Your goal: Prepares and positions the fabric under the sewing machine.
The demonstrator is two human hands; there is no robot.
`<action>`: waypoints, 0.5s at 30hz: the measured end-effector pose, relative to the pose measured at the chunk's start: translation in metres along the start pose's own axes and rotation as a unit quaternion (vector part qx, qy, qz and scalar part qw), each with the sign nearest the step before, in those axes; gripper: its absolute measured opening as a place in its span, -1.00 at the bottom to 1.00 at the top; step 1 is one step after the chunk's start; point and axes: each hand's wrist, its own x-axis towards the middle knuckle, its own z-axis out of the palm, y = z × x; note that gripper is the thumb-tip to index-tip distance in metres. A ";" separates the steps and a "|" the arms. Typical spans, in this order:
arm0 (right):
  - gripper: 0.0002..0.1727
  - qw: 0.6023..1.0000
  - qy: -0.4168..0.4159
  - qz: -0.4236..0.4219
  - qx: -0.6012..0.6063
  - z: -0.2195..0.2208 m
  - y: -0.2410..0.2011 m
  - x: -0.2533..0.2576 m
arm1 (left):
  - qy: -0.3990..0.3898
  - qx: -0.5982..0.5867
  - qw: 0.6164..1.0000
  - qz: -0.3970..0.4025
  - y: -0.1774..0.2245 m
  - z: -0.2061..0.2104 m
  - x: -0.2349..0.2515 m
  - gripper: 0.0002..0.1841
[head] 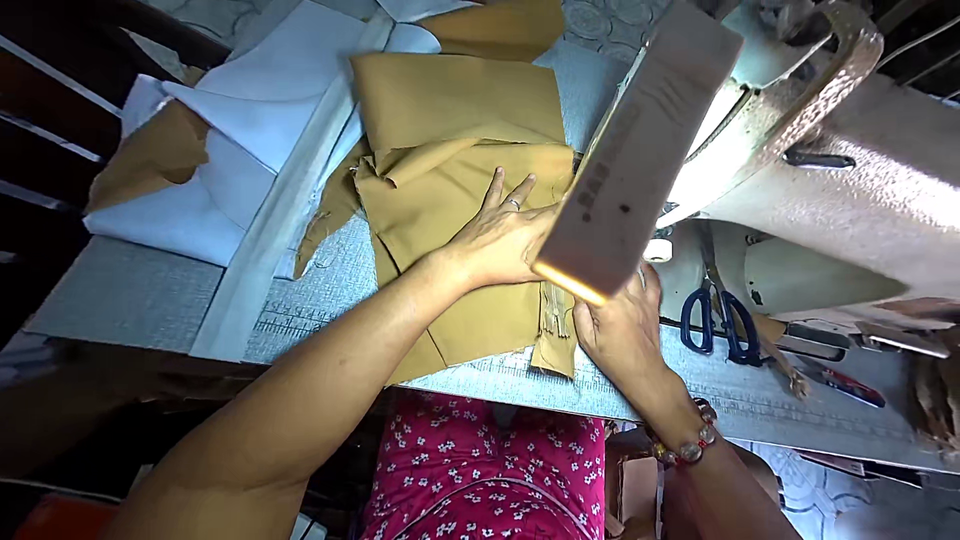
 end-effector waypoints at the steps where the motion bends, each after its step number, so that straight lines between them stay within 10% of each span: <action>1: -0.60 1.000 -0.001 -0.001 -0.001 0.000 0.001 0.003 | -0.004 -0.002 1.000 0.001 -0.003 -0.001 0.003 -0.26; 15: -0.73 0.978 0.024 0.053 0.199 -0.008 -0.013 -0.035 | -0.036 -0.013 0.997 -0.066 0.061 -0.007 -0.030 -0.64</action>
